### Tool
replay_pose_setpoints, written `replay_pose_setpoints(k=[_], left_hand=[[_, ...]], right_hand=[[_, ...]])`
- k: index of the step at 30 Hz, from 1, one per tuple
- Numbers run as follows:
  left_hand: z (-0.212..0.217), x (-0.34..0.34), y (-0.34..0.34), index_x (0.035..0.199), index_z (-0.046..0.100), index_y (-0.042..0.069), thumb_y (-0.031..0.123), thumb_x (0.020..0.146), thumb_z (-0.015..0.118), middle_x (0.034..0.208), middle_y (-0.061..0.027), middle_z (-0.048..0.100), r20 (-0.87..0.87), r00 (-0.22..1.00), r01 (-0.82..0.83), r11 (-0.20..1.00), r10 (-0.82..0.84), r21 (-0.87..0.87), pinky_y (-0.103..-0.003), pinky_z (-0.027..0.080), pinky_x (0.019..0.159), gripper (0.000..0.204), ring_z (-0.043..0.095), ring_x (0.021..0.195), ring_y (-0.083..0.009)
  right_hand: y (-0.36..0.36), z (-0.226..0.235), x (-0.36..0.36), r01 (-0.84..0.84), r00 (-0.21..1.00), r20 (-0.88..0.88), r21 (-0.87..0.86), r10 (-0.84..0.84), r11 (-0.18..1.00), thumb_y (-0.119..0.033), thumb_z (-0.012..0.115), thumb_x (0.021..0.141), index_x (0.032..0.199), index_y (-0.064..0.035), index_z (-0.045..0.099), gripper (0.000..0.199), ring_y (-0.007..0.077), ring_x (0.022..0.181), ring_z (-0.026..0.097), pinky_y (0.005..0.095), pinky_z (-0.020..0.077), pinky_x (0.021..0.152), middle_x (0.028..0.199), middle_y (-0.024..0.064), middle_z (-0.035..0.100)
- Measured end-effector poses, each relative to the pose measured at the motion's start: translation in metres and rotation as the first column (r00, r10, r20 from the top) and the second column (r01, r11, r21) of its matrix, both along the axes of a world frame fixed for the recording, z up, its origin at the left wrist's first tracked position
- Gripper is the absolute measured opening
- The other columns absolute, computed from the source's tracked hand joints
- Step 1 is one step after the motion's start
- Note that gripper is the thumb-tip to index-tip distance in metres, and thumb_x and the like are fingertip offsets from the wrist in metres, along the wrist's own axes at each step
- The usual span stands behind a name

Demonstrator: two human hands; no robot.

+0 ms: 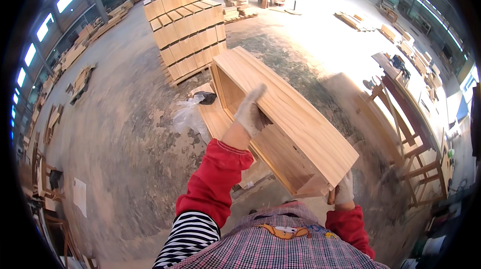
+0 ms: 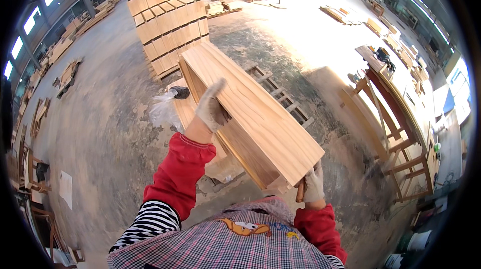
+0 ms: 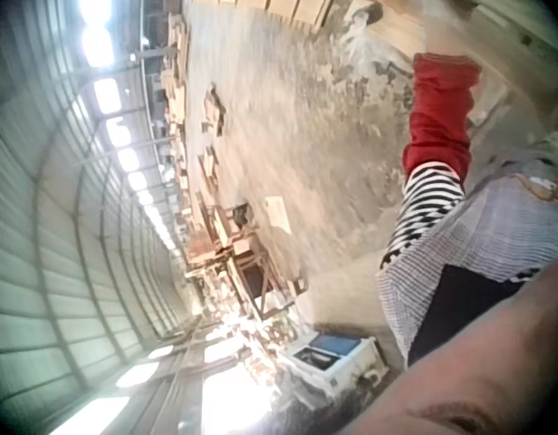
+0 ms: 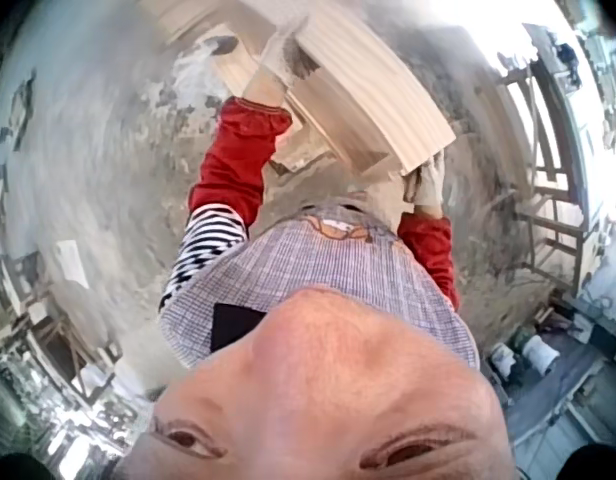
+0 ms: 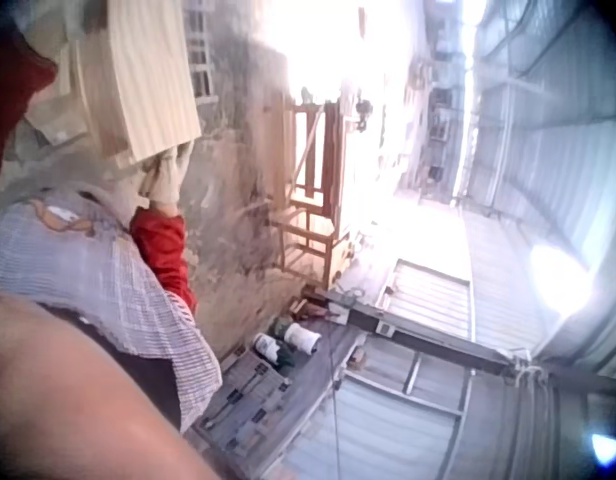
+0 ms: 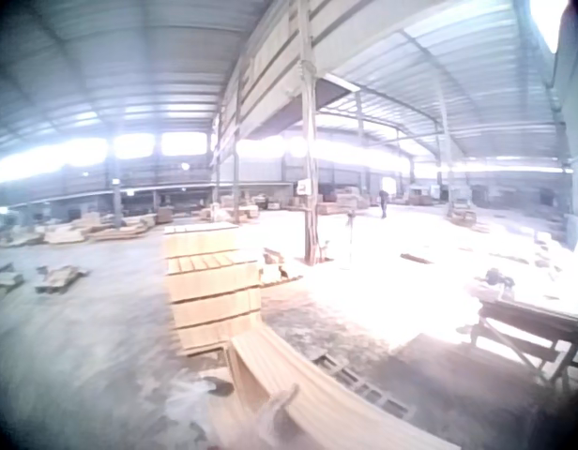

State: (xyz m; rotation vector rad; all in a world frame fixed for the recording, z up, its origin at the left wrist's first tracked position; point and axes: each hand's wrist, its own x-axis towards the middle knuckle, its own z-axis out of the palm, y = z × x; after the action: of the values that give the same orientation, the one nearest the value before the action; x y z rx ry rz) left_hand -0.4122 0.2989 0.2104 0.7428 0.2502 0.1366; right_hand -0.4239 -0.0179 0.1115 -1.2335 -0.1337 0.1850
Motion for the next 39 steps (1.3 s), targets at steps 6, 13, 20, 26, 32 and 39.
replay_pose_setpoints(k=[6,13,20,26,32,39], left_hand=[[0.014,-0.031,-0.037,0.121,0.053,0.006,0.032,0.088,0.061,0.109,-0.0122,0.063,0.128,0.985,0.116,0.993,-0.117,0.014,-0.041,0.059,0.074,0.043,0.064,0.097,-0.0244],[-0.041,-0.03,-0.084,0.132,0.042,-0.004,-0.003,0.09,0.051,0.13,-0.0258,0.048,0.768,0.612,-0.349,0.808,-0.186,0.474,-0.05,0.055,0.084,0.043,0.057,0.108,-0.0413],[0.026,0.023,-0.09,0.126,0.049,0.0,0.032,0.092,0.055,0.119,-0.0174,0.059,0.273,0.895,-0.343,0.936,0.352,-0.083,-0.044,0.047,0.096,0.047,0.059,0.11,-0.0277],[0.018,0.095,-0.075,0.129,0.042,-0.003,0.022,0.092,0.056,0.126,-0.0187,0.05,0.329,0.614,-0.71,0.684,0.717,-0.165,-0.044,0.042,0.104,0.047,0.05,0.117,-0.0303],[-0.009,0.142,-0.032,0.126,0.045,-0.001,0.026,0.091,0.058,0.119,-0.0159,0.054,0.292,0.413,-0.841,0.484,0.863,-0.242,-0.04,0.043,0.103,0.046,0.053,0.112,-0.0282],[-0.045,0.151,-0.079,0.129,0.045,0.006,0.021,0.092,0.055,0.136,-0.012,0.042,0.314,0.536,-0.831,0.556,0.784,0.032,-0.043,0.039,0.102,0.041,0.045,0.122,-0.0264]], right_hand=[[-0.063,0.008,0.07,0.187,0.756,0.55,-0.701,0.355,0.689,-0.02,0.06,0.086,0.127,-0.0022,0.048,0.047,0.0205,0.098,0.063,0.0304,0.0527,0.08,0.115,0.0113,0.061],[-0.023,0.031,0.234,-0.143,0.981,-0.078,0.332,0.178,0.933,-0.019,0.057,0.089,0.127,-0.0047,0.048,0.042,0.0189,0.089,0.064,0.0291,0.0535,0.073,0.11,0.0098,0.063],[0.074,0.032,0.345,-0.188,0.93,-0.235,0.357,0.282,0.915,-0.017,0.055,0.092,0.127,-0.0073,0.049,0.037,0.0172,0.081,0.065,0.0277,0.0542,0.066,0.105,0.0083,0.065],[0.103,0.002,0.371,-0.273,0.906,-0.274,0.208,0.323,0.939,-0.016,0.06,0.09,0.12,-0.0122,0.052,0.031,0.0106,0.048,0.052,0.0234,0.0423,0.039,0.083,0.0038,0.066],[0.108,-0.023,0.366,-0.43,0.815,-0.377,0.115,0.44,0.895,-0.021,0.055,0.092,0.124,-0.0164,0.053,0.032,0.0093,0.049,0.053,0.0249,0.0416,0.038,0.092,0.0003,0.067],[0.115,-0.043,0.358,-0.518,0.741,-0.426,0.129,0.519,0.846,-0.02,0.058,0.091,0.129,-0.0185,0.048,0.039,0.0114,0.055,0.053,0.024,0.0419,0.045,0.093,0.0038,0.067]])
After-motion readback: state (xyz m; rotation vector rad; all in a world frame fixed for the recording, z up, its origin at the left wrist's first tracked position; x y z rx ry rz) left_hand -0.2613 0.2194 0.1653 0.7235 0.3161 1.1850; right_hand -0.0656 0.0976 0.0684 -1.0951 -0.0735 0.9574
